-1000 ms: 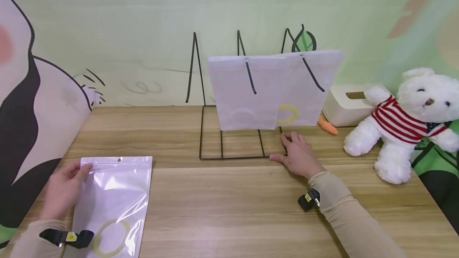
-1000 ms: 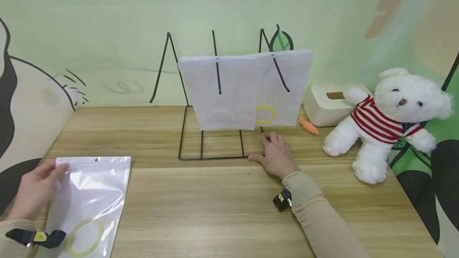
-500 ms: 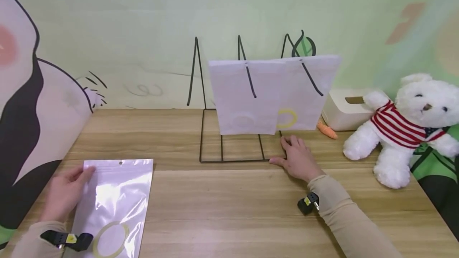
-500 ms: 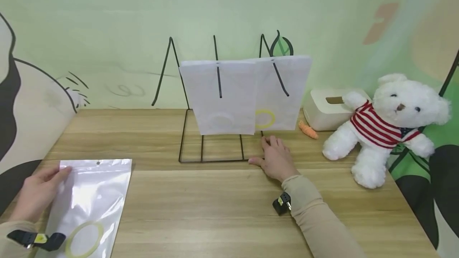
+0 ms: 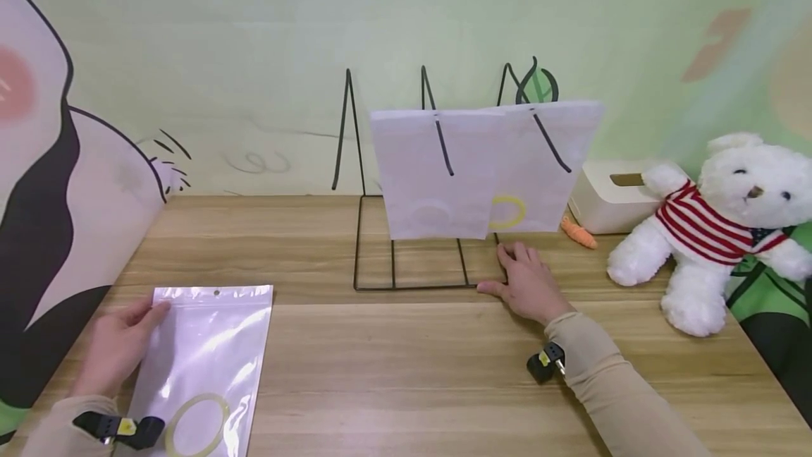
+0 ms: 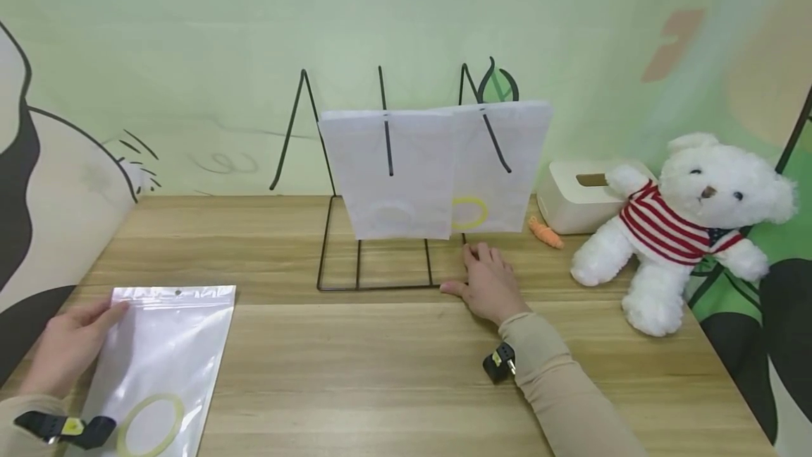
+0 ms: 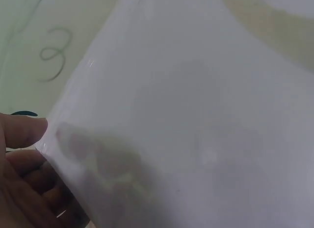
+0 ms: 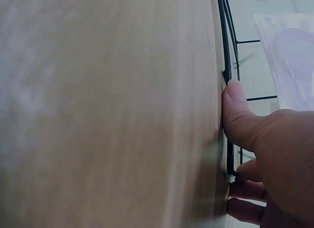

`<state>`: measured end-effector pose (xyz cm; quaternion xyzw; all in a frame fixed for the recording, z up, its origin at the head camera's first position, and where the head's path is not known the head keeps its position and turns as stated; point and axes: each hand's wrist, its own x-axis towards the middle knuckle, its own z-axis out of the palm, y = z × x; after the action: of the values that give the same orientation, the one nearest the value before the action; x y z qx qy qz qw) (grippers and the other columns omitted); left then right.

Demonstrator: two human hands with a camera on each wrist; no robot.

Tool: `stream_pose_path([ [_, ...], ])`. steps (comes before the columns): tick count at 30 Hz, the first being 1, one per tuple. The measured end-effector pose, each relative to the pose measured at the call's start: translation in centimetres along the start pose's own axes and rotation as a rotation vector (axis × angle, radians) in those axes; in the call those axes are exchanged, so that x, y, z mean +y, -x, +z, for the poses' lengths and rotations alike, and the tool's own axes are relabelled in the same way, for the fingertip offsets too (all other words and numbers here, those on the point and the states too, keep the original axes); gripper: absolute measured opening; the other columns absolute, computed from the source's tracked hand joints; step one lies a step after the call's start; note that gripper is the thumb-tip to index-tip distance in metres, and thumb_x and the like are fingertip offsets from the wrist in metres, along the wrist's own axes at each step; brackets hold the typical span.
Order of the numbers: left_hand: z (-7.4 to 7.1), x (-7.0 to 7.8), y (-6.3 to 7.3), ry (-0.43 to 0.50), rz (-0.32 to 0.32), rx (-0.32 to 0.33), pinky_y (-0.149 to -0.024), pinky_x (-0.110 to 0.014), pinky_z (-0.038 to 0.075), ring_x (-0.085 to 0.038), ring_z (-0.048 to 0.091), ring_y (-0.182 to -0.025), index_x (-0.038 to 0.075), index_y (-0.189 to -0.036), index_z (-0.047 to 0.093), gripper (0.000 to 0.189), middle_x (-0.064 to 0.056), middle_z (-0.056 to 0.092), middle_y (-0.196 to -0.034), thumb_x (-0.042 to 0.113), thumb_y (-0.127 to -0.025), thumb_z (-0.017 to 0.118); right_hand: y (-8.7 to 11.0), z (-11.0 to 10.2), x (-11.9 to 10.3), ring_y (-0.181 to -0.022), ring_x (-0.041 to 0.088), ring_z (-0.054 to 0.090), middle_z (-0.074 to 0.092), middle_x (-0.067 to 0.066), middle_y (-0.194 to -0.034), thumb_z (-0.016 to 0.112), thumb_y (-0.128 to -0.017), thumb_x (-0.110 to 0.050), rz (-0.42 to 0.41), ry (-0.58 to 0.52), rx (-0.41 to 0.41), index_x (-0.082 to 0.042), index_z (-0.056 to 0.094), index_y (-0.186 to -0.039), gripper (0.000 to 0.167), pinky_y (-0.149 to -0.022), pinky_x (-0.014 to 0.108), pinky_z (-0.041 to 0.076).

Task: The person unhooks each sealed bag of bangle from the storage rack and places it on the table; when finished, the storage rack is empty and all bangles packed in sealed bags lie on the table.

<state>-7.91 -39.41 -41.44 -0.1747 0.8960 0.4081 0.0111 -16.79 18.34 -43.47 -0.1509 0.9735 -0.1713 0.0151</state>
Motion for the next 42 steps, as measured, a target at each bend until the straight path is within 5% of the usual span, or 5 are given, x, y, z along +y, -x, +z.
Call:
stream_pose_path([
  [42, -0.42, 0.21, -0.02, -0.042, 0.005, -0.034, -0.105, -0.065, 0.025, -0.054, 0.023, -0.135, -0.009, -0.145, 0.032, 0.067, -0.033, 0.03, -0.146, 0.044, -0.103, 0.036, 0.12, -0.07, -0.07, -0.123, 0.042, 0.038, 0.041, 0.025, -0.138, 0.067, -0.088, -0.047, -0.005, -0.019, 0.016, 0.01, 0.038, -0.143, 0.084, -0.099, 0.059, 0.035],
])
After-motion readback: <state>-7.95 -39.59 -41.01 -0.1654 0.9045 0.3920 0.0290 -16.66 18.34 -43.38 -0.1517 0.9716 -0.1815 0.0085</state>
